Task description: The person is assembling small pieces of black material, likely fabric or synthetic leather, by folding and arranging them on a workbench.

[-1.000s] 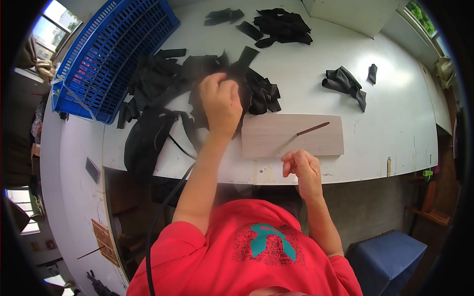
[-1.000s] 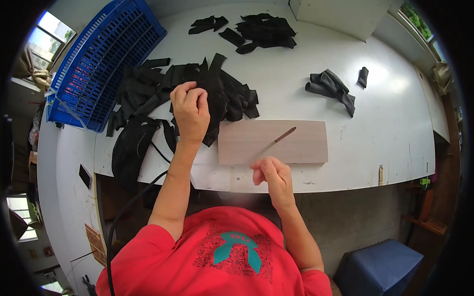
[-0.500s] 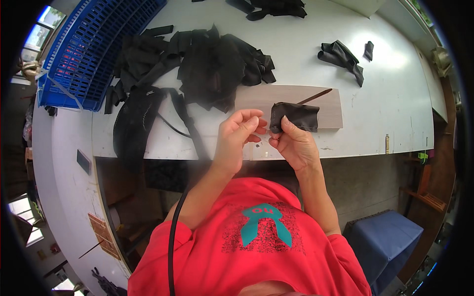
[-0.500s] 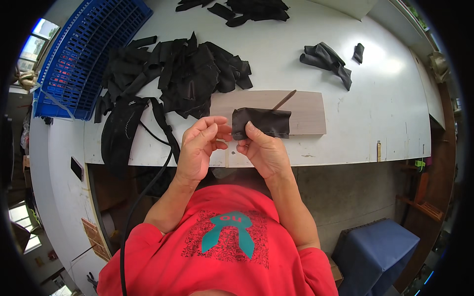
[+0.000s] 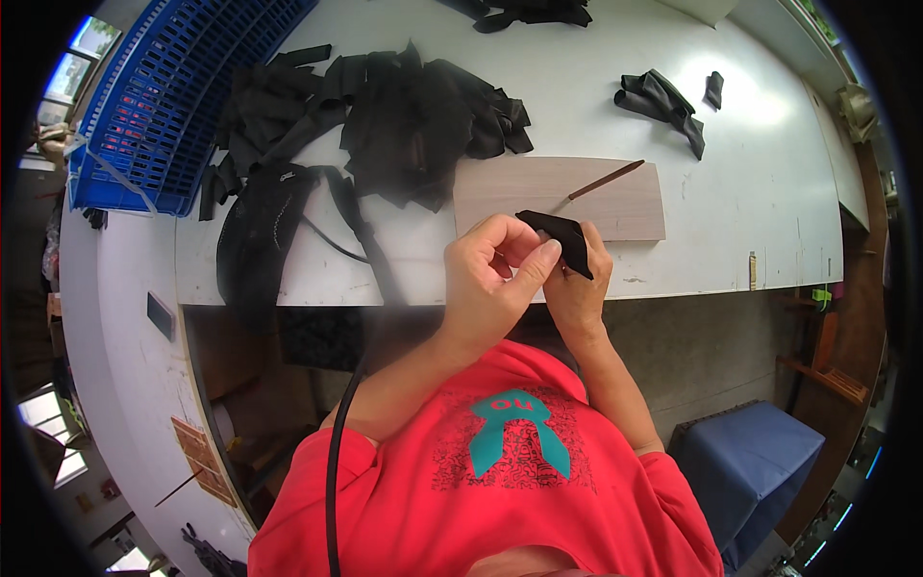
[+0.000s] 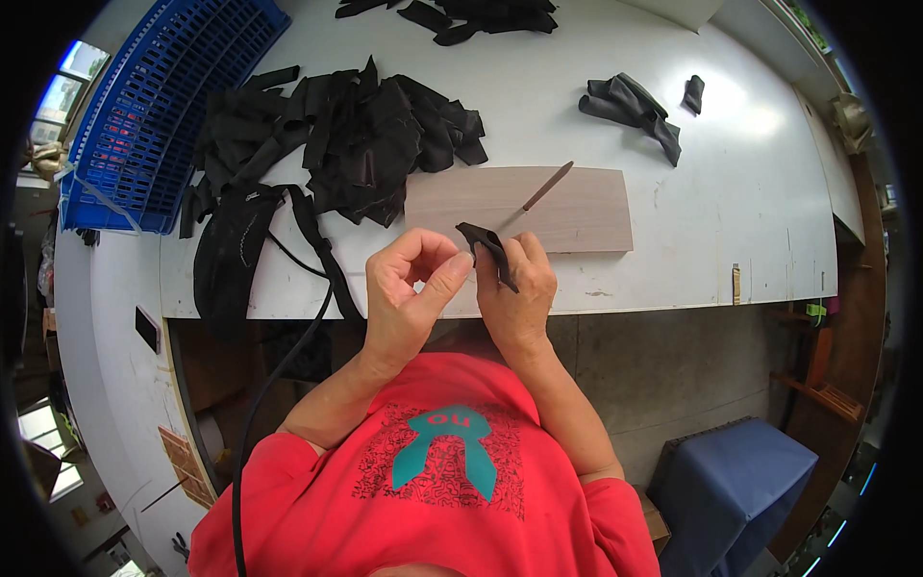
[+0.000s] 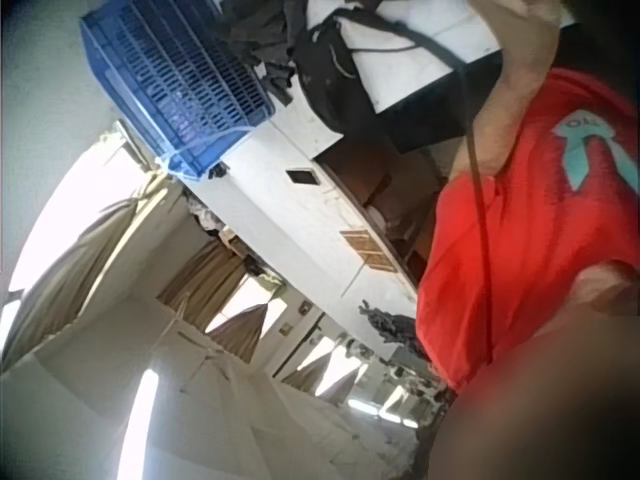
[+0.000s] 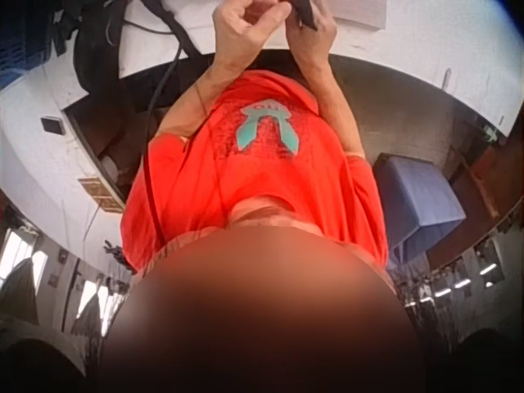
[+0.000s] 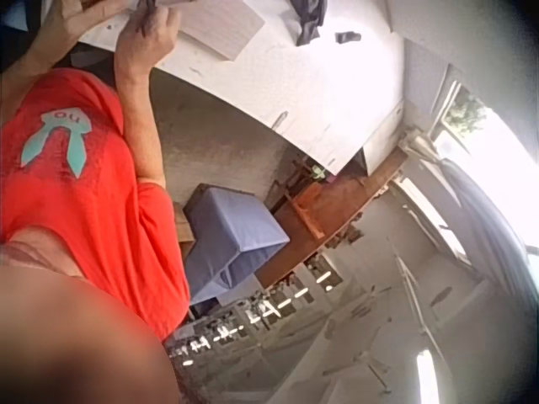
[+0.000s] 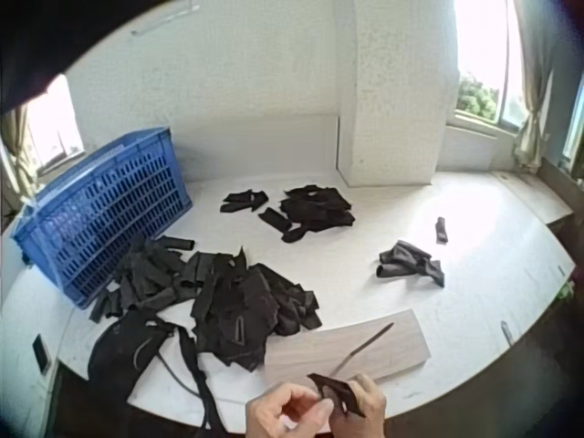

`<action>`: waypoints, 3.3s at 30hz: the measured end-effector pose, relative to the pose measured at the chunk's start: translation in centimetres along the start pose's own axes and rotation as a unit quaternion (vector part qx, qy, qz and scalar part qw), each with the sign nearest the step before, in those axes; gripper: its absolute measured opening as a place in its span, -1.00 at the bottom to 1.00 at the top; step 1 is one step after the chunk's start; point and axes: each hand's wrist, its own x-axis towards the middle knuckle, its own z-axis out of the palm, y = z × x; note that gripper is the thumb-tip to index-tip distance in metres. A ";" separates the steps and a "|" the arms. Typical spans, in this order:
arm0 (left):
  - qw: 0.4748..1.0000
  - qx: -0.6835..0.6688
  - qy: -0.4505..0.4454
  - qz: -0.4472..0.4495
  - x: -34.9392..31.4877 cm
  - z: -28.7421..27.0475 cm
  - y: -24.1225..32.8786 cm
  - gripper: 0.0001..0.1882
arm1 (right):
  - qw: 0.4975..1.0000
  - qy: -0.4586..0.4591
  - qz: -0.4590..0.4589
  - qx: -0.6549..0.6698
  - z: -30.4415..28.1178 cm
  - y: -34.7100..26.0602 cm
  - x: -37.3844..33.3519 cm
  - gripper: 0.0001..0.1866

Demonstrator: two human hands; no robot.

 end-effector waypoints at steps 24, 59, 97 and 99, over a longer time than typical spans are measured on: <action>0.992 0.072 -0.099 0.037 0.6 -0.2 -1.2 -0.95 | 0.982 -0.115 -0.022 0.147 -4.2 -1.4 1.0 -0.87; 0.905 -0.336 -0.136 -0.225 1.9 -0.3 -2.3 -0.78 | 0.769 -0.179 0.307 0.531 -3.5 0.3 1.3 -0.97; 0.981 -0.152 -0.005 -0.120 0.3 2.5 -2.7 -0.88 | 0.939 -0.003 0.123 0.322 -3.2 -0.6 -0.1 -0.91; 0.940 -0.286 -0.040 -0.184 0.6 2.0 -3.4 -0.85 | 0.923 -0.008 0.147 0.356 -3.0 0.0 -0.2 -0.90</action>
